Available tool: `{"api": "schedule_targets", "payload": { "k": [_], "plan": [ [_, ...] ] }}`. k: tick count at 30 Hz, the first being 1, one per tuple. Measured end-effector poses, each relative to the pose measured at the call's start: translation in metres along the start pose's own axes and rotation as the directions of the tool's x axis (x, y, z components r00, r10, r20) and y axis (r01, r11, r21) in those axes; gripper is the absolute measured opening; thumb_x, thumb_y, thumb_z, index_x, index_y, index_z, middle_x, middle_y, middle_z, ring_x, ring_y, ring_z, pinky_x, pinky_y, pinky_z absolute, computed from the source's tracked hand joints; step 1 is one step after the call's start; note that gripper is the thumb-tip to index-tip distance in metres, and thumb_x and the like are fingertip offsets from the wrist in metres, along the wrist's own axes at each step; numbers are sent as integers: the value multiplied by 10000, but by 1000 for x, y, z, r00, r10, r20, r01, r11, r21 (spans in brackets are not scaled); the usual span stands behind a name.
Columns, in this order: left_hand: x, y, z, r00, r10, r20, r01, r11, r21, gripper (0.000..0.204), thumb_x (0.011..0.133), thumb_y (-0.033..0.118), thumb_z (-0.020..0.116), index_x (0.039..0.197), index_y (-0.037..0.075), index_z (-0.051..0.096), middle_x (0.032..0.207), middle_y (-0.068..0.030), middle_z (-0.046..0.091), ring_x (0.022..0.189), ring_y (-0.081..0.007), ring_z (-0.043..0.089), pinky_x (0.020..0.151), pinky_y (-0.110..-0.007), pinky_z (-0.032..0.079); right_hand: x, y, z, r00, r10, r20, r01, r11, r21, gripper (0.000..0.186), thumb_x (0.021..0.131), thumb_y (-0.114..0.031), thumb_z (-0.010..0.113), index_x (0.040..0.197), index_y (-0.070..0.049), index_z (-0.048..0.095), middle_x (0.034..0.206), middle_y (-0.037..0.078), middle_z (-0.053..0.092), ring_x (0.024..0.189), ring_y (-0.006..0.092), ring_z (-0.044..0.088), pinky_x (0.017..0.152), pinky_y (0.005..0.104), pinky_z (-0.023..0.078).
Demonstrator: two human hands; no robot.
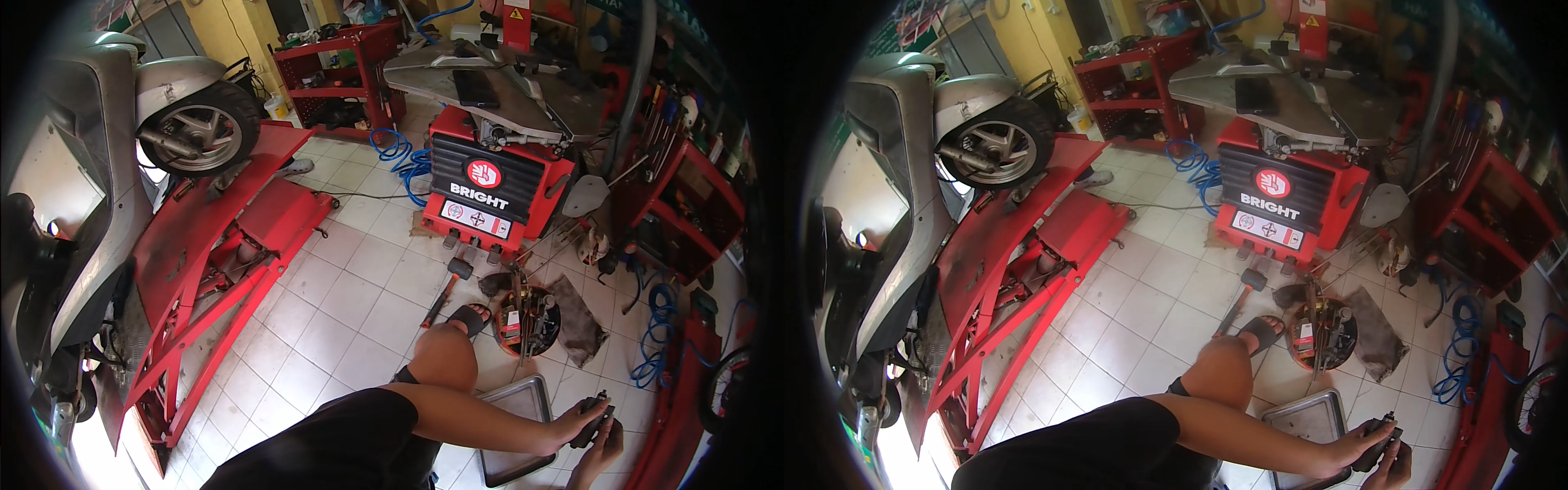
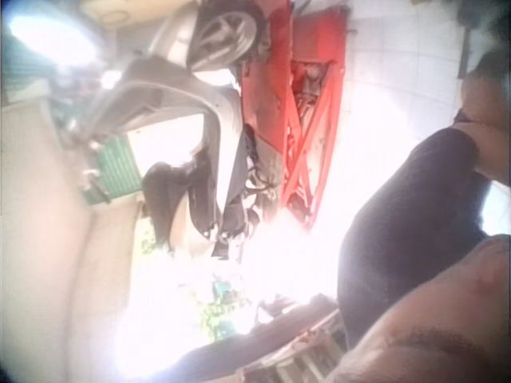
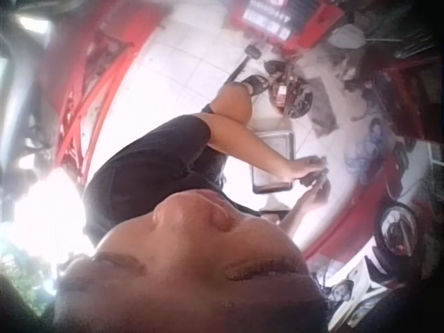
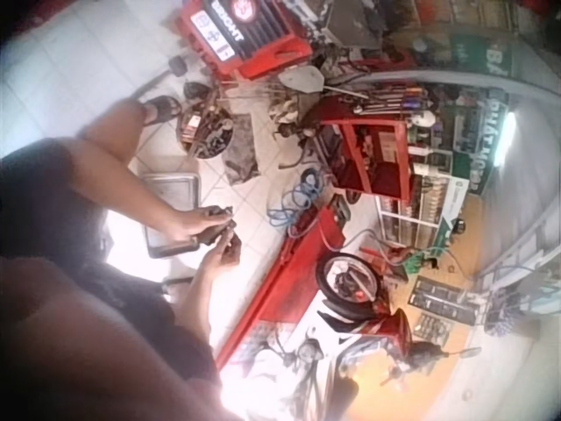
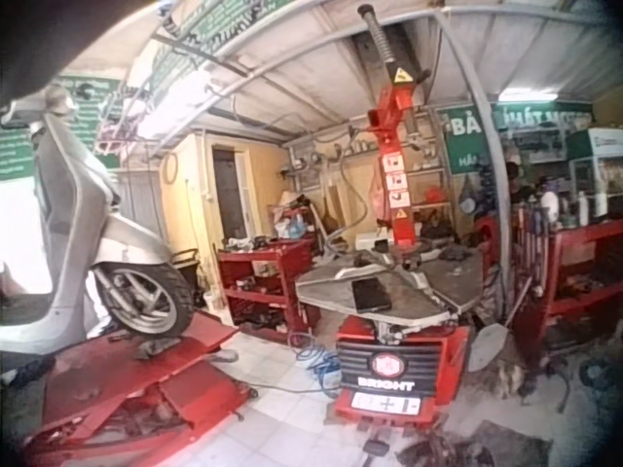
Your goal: The person holds a cylindrical motor component and uses a screwdriver to pry and scrape at its surface. They rotate the object to access different sides and continue the prying action over a metal tray.
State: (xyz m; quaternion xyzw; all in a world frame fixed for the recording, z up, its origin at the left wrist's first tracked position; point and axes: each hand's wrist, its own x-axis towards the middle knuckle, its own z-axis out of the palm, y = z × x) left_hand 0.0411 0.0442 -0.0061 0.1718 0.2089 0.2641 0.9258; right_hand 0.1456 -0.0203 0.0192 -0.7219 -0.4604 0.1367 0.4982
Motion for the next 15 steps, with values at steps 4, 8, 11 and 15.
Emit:
{"api": "schedule_targets", "payload": {
  "k": [4,8,11,15],
  "plan": [
    [2,-1,-4,1000,2,-14,-3,1000,-8,560,909,621,651,1188,145,552,1006,32,555,866,-63,507,692,-225,408,-1,-7,2,1000,22,22,-22,1000,-6,334,1048,-274,547,949,25,656,767,22,606,634,80,466,519,276,331],
    [3,-2,-4,1000,21,-1,-21,999,38,552,913,648,622,1141,149,557,936,36,546,791,-61,494,646,-227,391,1,-1,-2,999,-53,-2,53,997,-57,346,1049,-290,543,969,25,660,770,28,611,646,88,479,535,278,344],
    [2,-7,-1,996,86,-29,-84,994,69,542,916,687,580,1055,163,571,792,50,517,666,-60,475,567,-241,370,0,-28,1,1000,-8,-5,7,995,-104,348,1002,-301,630,1000,39,700,851,97,688,729,170,604,621,335,479],
    [-3,-1,6,991,69,-117,-59,995,85,622,897,721,575,1129,144,580,898,24,570,793,-82,524,689,-254,418,-2,-30,3,998,20,-54,-24,997,-78,342,951,-296,709,990,44,726,887,128,725,746,212,654,629,359,528]
  ]
}}
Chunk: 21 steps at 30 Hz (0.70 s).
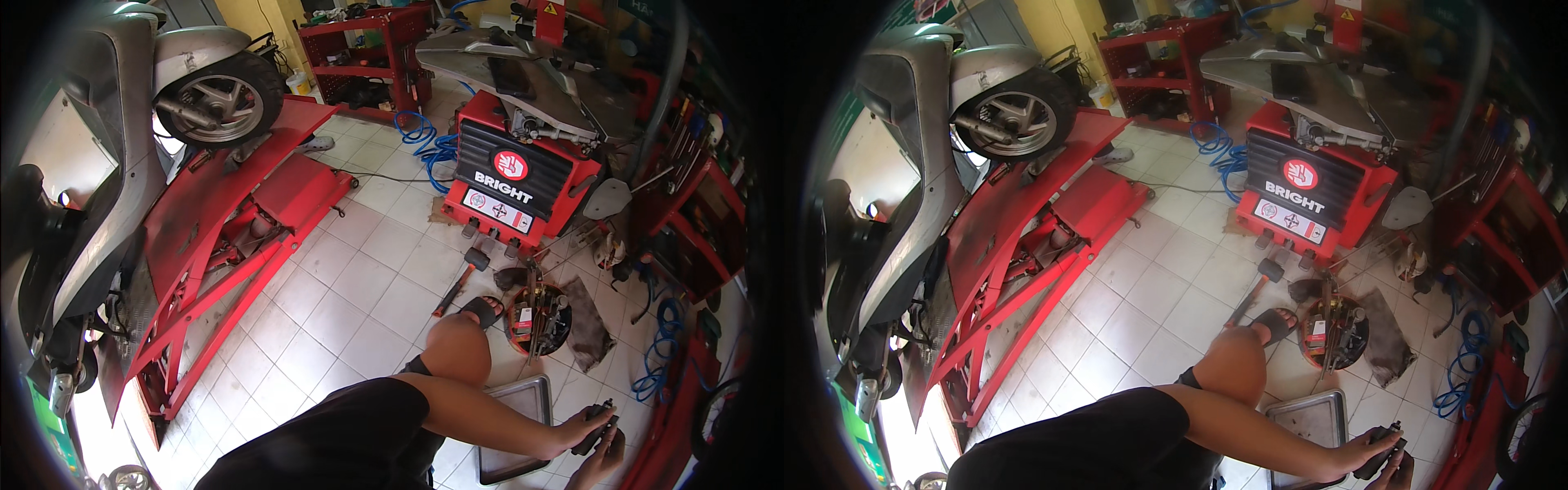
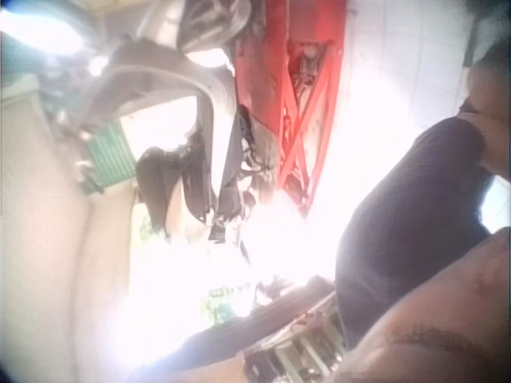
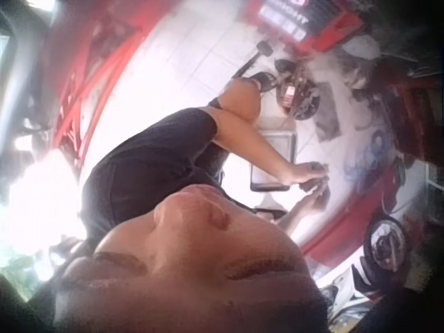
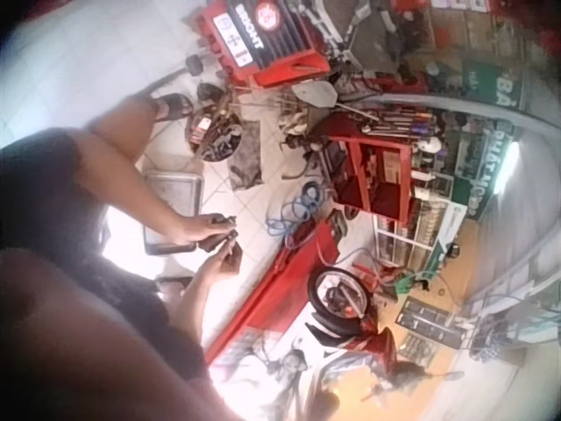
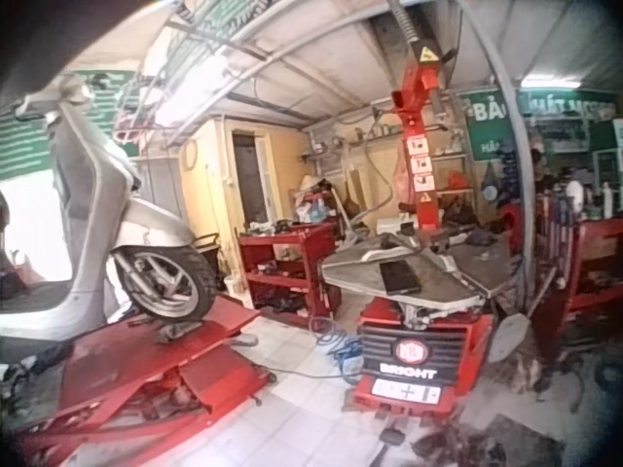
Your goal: The person holds a cylindrical motor component and uses a screwdriver to pry and scrape at its surface. They rotate the object to access different sides and continue the prying action over a metal tray.
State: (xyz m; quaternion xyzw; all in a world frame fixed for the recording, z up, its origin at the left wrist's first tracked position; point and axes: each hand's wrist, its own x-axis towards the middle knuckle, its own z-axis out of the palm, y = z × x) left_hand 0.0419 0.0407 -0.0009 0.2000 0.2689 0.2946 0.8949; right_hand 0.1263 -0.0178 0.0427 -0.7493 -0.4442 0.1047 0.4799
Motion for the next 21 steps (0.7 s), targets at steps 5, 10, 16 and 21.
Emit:
{"api": "schedule_targets", "payload": {
  "k": [5,10,16,21],
  "plan": [
    [-4,8,2,999,-49,13,49,999,4,745,868,743,593,1259,111,539,1100,-19,587,999,-112,539,845,-274,435,2,9,3,994,105,22,-107,989,98,351,960,-301,693,1002,46,725,886,123,724,731,210,648,624,362,521],
    [14,-1,-24,973,-29,228,25,999,22,829,845,751,618,1330,95,472,1227,-64,568,1145,-124,526,881,-249,438,5,4,12,993,13,119,-17,999,34,330,1042,-283,549,1018,30,652,815,45,627,717,117,542,588,276,403],
    [-8,9,-4,1000,13,24,-13,1000,22,687,884,716,598,1210,113,554,1025,-3,602,895,-94,544,746,-259,442,1,-12,3,994,68,82,-66,997,-26,391,979,-344,657,984,40,728,870,113,708,748,220,629,663,382,510],
    [23,-14,-12,996,44,77,-49,996,69,741,880,740,574,1282,121,517,1084,-6,589,949,-110,541,817,-268,435,5,-4,4,998,62,-5,-61,991,119,338,975,-295,662,974,41,702,854,125,691,761,219,636,675,360,515]
  ]
}}
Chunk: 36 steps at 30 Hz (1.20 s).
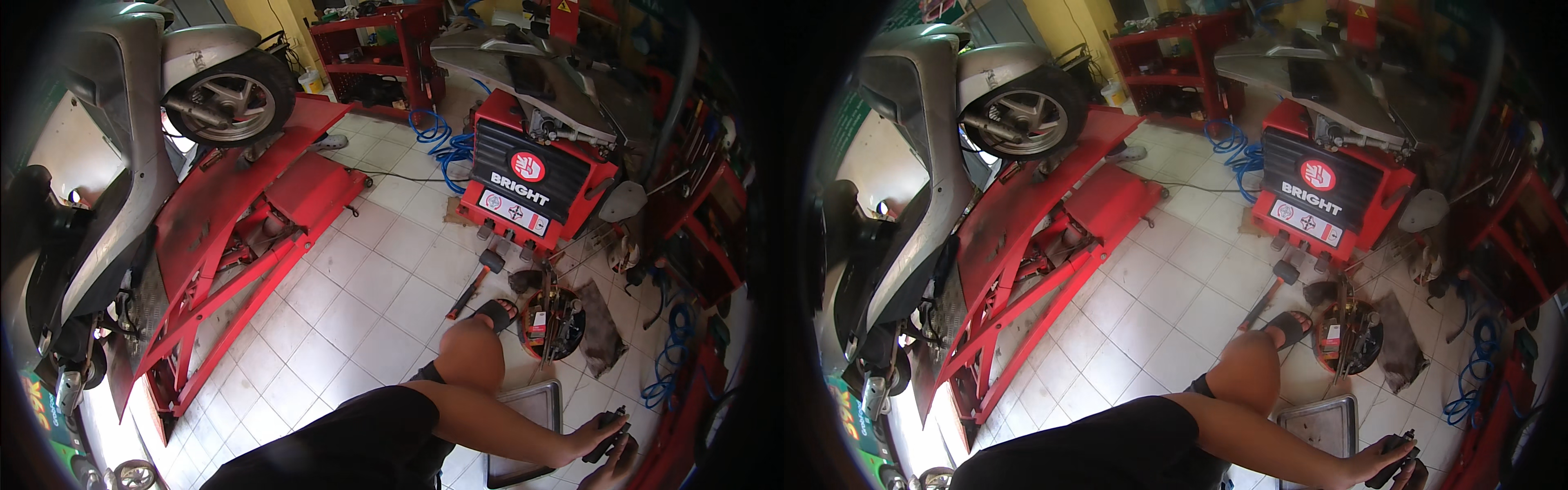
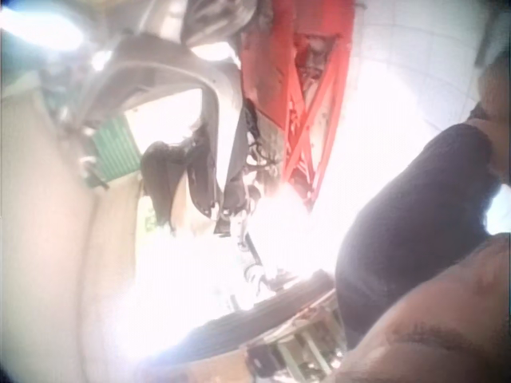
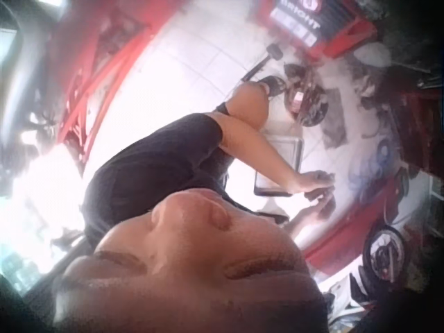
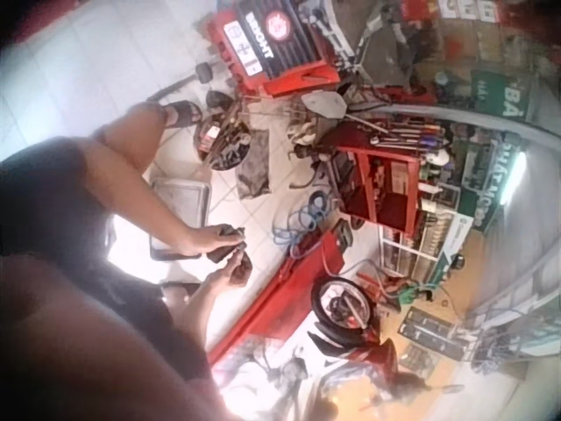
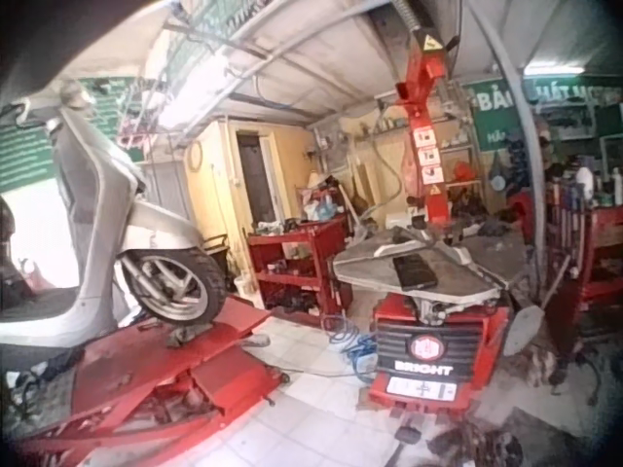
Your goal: The person holds a cylindrical motor component and uses a screwdriver to pry and scrape at its surface. They rotate the object to access different sides and continue the prying action over a metal tray.
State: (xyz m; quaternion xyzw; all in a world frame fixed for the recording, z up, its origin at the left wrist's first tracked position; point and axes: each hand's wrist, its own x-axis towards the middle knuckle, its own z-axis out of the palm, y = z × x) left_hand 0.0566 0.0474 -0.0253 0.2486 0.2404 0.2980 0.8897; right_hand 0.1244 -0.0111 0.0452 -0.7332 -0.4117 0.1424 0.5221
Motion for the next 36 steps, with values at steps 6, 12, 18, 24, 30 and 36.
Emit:
{"api": "schedule_targets", "payload": {
  "k": [6,12,18,24,30,36],
  "plan": [
    [6,3,8,1000,27,2,-27,998,49,712,919,717,537,1289,110,508,1098,-25,574,1016,-121,543,859,-273,426,7,11,-3,994,45,-95,-29,987,160,270,915,-170,753,929,84,662,873,161,711,789,215,667,717,331,541],
    [9,-5,-1,982,63,178,-44,993,-108,701,924,709,533,1253,91,519,1038,-41,599,977,-121,574,799,-267,447,8,-8,-5,997,-5,71,-7,987,159,288,877,-158,798,916,98,671,858,173,714,760,212,662,695,338,538],
    [-32,37,27,972,234,6,-233,972,-29,413,1025,408,542,859,42,637,645,-5,586,463,-96,505,394,-256,391,5,16,-17,991,73,109,-67,996,-58,431,1004,-379,617,1041,46,680,818,110,675,689,206,620,599,334,490],
    [-34,37,21,944,322,77,-316,946,-72,457,1027,439,527,794,64,646,617,19,578,458,-81,487,392,-247,375,4,0,-3,996,49,71,-49,999,-4,407,970,-312,678,1009,93,687,850,159,701,729,226,640,655,356,523],
    [-36,45,22,938,331,100,-329,944,-38,503,1022,474,522,740,75,640,610,22,571,469,-80,496,401,-244,382,10,5,10,982,-180,62,159,955,252,424,968,-303,684,1025,117,686,857,180,708,731,234,637,653,371,525],
    [-7,23,16,958,287,3,-286,954,93,510,973,586,535,942,83,612,731,-14,595,586,-99,538,485,-256,405,8,9,8,997,9,-71,-4,998,67,419,977,-321,675,990,98,675,818,143,679,683,187,601,579,326,487]
  ]
}}
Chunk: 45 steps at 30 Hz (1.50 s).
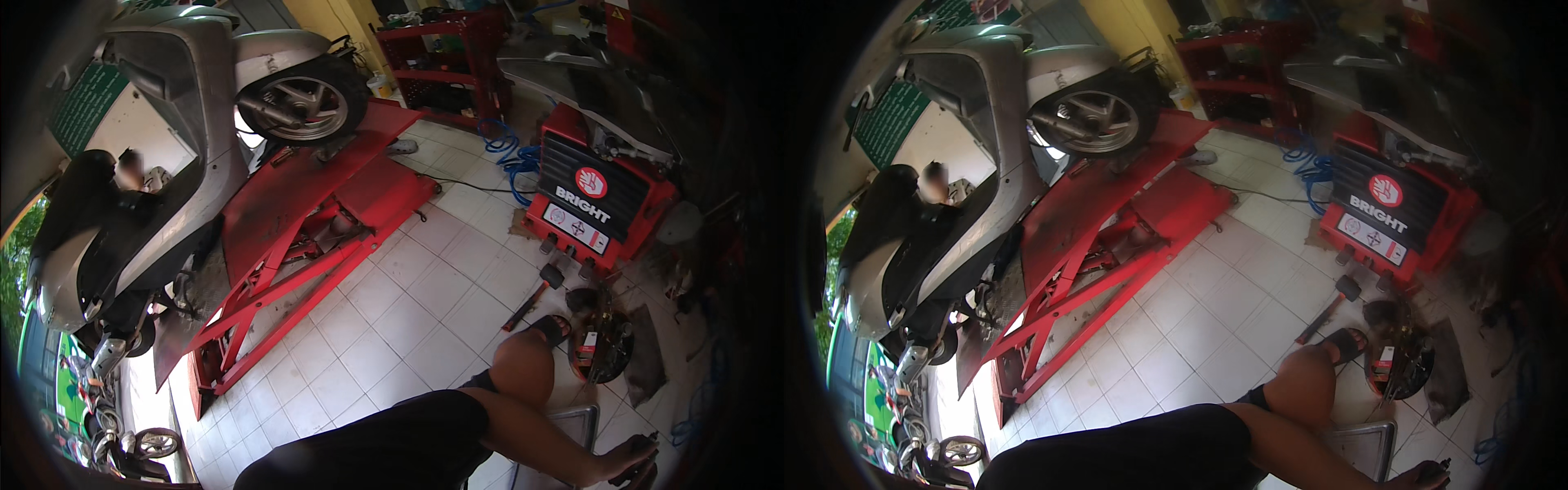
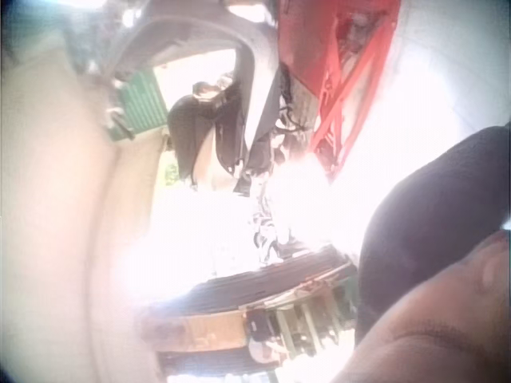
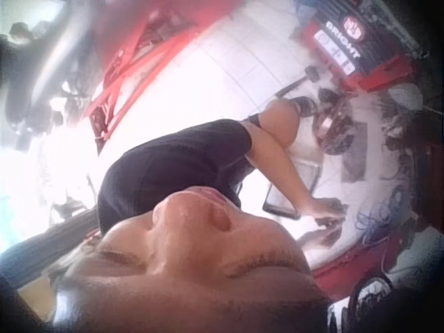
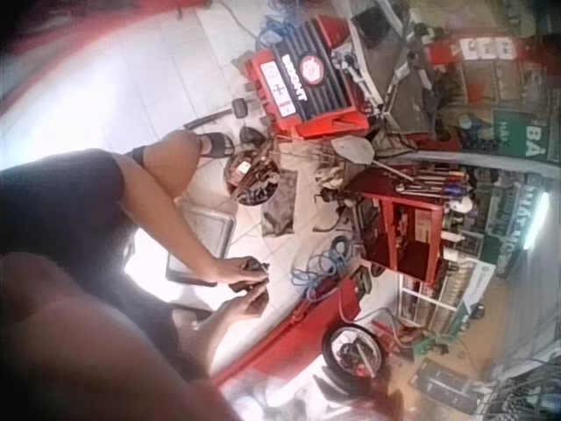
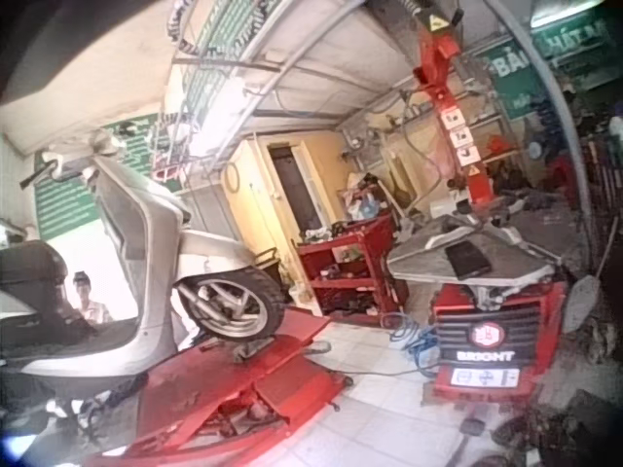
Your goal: The person holds a cylindrical motor component and uses a screwdriver to pry and scrape at its surface. They rotate the object to access different sides and continue the prying action over a metal tray.
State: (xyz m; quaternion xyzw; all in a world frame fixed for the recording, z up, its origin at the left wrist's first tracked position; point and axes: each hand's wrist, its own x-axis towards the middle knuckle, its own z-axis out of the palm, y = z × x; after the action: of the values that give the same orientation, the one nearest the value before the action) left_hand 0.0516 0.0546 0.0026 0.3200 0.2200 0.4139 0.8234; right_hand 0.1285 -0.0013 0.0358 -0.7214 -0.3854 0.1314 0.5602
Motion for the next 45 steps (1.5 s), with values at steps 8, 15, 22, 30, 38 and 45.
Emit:
{"api": "schedule_targets", "payload": {
  "k": [8,15,22,30,38,45],
  "plan": [
    [12,-26,-18,973,-229,38,232,968,-94,680,924,677,574,1272,100,483,1004,-10,575,915,-93,530,787,-244,414,8,23,-4,988,-90,122,97,994,-46,352,1050,-294,529,1047,36,651,885,73,645,767,157,581,640,295,464],
    [-7,4,-7,948,-319,-2,318,946,-66,587,939,622,602,1243,127,516,997,-10,610,827,-91,582,725,-253,481,6,27,-13,988,17,155,-6,998,-67,357,1061,-293,506,1053,24,670,845,52,639,729,120,567,580,271,432],
    [-3,-9,-11,943,-331,-33,327,940,-102,635,911,626,642,1285,125,536,1070,-5,599,946,-90,585,796,-249,486,5,23,-9,986,39,160,-49,997,61,296,1036,-270,580,971,16,622,810,11,579,719,82,485,602,260,368],
    [-6,-1,-5,951,-301,-71,300,953,-34,680,912,643,632,1332,119,525,1094,-8,588,976,-85,554,812,-255,460,4,13,-8,991,28,129,-42,994,101,309,1029,-294,590,908,-12,623,770,-15,549,670,73,429,582,263,323],
    [-7,-10,-17,930,-367,-9,367,930,-41,685,897,640,654,1330,125,522,1118,-13,591,1020,-88,556,851,-252,462,-6,20,-9,994,4,112,-17,994,109,273,1031,-265,578,967,-7,640,779,-8,565,678,74,459,566,262,342],
    [-2,-12,-5,957,-289,-32,291,951,102,704,911,636,635,1344,93,519,1230,-50,612,1124,-136,559,924,-276,462,5,50,-27,990,51,129,-58,997,53,342,1047,-325,542,1043,-9,674,846,33,651,711,95,559,565,255,426]
  ]
}}
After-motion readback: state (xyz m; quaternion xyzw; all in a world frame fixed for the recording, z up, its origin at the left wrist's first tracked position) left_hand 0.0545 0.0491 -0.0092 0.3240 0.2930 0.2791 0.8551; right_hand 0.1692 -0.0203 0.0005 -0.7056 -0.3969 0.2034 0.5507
